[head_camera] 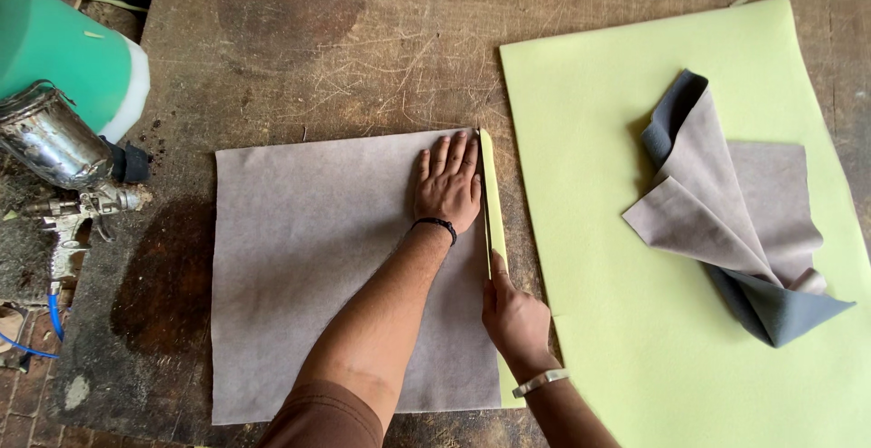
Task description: The person places a gray fabric sheet on a yellow foam sheet, aligns it, and uses a metal ruler and a knife to cut the foam along the fabric's edges. They then use a spray gun to apply adhesive to the foam and fabric, press them together, and repeat the process with additional sheets.
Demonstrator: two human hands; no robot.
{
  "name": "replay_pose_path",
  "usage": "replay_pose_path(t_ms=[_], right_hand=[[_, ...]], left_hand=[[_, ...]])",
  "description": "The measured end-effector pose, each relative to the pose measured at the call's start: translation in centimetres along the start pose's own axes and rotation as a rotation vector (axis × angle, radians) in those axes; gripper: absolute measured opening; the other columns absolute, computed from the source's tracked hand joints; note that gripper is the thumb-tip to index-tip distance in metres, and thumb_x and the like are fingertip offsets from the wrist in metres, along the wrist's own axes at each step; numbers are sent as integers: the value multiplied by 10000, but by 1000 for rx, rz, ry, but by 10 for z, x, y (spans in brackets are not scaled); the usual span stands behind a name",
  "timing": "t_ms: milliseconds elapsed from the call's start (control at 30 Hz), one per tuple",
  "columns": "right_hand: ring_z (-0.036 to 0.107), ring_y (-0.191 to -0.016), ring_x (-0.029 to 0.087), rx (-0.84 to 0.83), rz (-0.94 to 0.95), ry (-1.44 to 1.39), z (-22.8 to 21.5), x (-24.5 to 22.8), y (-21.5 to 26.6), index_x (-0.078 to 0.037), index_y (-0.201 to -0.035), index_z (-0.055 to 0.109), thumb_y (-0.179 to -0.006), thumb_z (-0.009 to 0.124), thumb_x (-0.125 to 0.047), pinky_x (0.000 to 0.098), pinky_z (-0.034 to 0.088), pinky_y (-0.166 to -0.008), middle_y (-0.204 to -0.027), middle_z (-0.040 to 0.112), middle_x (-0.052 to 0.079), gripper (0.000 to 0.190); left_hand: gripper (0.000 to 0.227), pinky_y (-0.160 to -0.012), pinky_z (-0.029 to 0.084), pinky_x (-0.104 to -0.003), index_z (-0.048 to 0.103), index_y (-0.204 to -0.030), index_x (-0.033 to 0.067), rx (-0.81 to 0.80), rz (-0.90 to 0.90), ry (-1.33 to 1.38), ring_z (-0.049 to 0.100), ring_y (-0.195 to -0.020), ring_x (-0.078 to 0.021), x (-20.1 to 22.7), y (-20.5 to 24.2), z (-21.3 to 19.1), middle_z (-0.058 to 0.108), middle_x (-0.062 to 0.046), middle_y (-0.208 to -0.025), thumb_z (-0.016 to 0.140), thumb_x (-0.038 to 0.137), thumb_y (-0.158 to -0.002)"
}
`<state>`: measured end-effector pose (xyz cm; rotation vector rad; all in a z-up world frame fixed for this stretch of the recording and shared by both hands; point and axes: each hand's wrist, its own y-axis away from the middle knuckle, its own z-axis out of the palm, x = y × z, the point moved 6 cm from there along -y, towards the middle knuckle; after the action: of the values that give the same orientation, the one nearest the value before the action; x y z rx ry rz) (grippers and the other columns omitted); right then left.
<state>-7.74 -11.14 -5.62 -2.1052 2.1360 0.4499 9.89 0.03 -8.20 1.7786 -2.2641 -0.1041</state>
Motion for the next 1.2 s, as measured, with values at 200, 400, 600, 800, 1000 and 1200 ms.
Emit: replay_pose_path(t_ms=[200,400,600,800,1000,1200], right_hand=[[451,-311,127,-49,55,-46,18,10,-6,-167,-1521,455,-1047,484,-343,308,390,-303,-431,526,1,506],[499,-291,137,-185,135,-27,29,14,133,-200,-1591,412,-1042,457,-348,296,415,-289,-405,574,-13,571],[530,-325,133,19,63,-80,51,23,104,-234,-1529,465,-1033,490,-281,303,428,-324,-455,591,16,499],[584,-338,186,-91,152,-54,43,20,191,-254,-1533,435,-999,540,-345,362,477,-335,-452,627,57,551],[608,-341,221,-25,146,-51,31,14,245,-262,-1510,448,-954,582,-373,390,501,-369,-432,615,58,583],[641,-409,234,-131,236,-46,62,19,267,-297,-1540,391,-1008,548,-399,395,531,-399,-491,626,50,564]], left_hand=[[664,-1271,3,-491,95,-1643,200,-6,-1,-24,45,-1581,-233,5,3,9,20,-8,-1725,305,412,-1049],[642,-1267,25,-489,165,-1626,222,-10,60,131,61,-1578,-281,1,6,5,52,-37,-1716,332,459,-1053],[675,-1245,47,-533,146,-1631,132,71,217,-23,99,-1566,-341,24,170,24,84,-157,-1702,299,473,-1070],[692,-1238,-3,-535,85,-1631,206,-117,180,-20,42,-1562,-315,38,235,43,12,-125,-1705,248,527,-1041],[697,-1245,-23,-529,32,-1640,243,-171,157,-32,2,-1574,-301,37,226,30,-37,-98,-1714,217,559,-1046],[700,-1256,-38,-530,19,-1643,275,-188,145,-21,-7,-1581,-287,34,228,48,-45,-78,-1723,233,569,-1045]])
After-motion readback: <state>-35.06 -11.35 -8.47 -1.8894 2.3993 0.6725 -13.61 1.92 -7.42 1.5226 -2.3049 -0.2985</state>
